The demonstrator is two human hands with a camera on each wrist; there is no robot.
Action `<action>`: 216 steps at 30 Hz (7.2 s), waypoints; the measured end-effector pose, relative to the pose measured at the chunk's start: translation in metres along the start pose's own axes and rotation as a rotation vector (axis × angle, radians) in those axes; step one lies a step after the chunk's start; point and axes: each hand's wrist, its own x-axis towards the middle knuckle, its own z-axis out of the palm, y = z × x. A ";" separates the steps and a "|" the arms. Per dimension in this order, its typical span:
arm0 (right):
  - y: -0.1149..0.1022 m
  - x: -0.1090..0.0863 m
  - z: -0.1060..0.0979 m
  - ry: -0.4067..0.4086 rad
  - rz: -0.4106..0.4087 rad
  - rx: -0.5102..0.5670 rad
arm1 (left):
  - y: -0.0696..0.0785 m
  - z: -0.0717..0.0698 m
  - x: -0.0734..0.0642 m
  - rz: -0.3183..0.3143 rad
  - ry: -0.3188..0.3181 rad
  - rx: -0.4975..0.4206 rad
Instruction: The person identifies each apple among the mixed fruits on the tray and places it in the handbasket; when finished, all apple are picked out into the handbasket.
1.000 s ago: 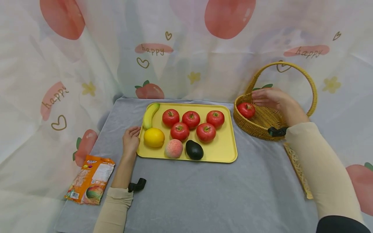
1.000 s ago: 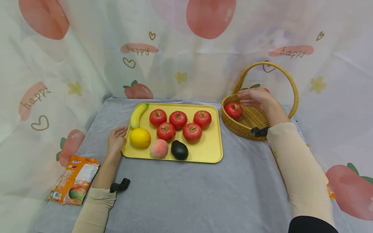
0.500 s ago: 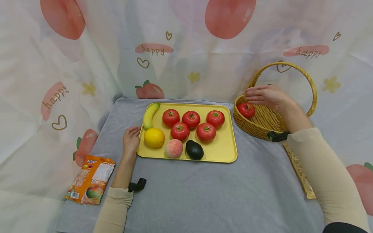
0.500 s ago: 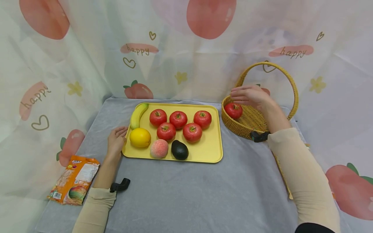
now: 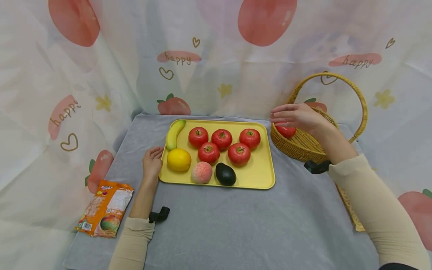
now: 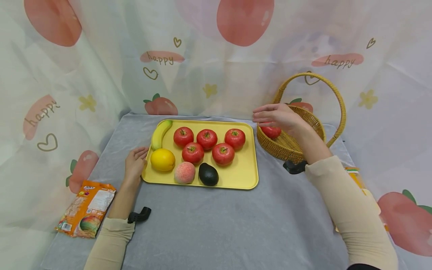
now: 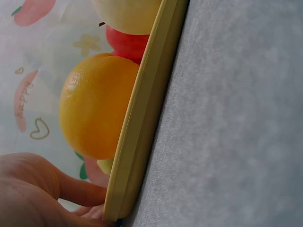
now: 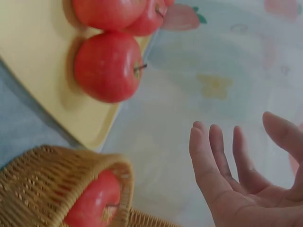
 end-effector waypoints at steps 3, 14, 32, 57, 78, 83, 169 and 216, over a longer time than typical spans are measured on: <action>-0.001 -0.001 0.009 -0.014 -0.011 -0.027 | 0.001 0.000 -0.001 -0.006 -0.001 0.002; 0.001 -0.002 0.035 -0.052 -0.038 -0.036 | 0.000 0.000 -0.001 0.004 0.006 -0.005; 0.021 -0.003 0.061 -0.168 0.002 -0.064 | -0.002 0.001 0.001 0.012 0.009 -0.013; 0.064 0.008 0.080 -0.223 0.059 -0.061 | -0.004 0.001 0.002 0.020 0.003 -0.006; 0.092 0.030 0.114 -0.204 0.142 0.029 | -0.001 0.001 0.001 0.013 0.009 0.008; 0.089 0.033 0.126 -0.160 0.138 0.062 | -0.001 0.001 0.002 0.016 0.004 0.001; 0.016 -0.002 0.017 -0.004 0.115 0.110 | 0.000 0.001 0.002 -0.008 0.010 -0.015; 0.032 0.018 -0.083 0.096 0.215 0.342 | -0.002 -0.002 0.002 0.014 -0.004 -0.032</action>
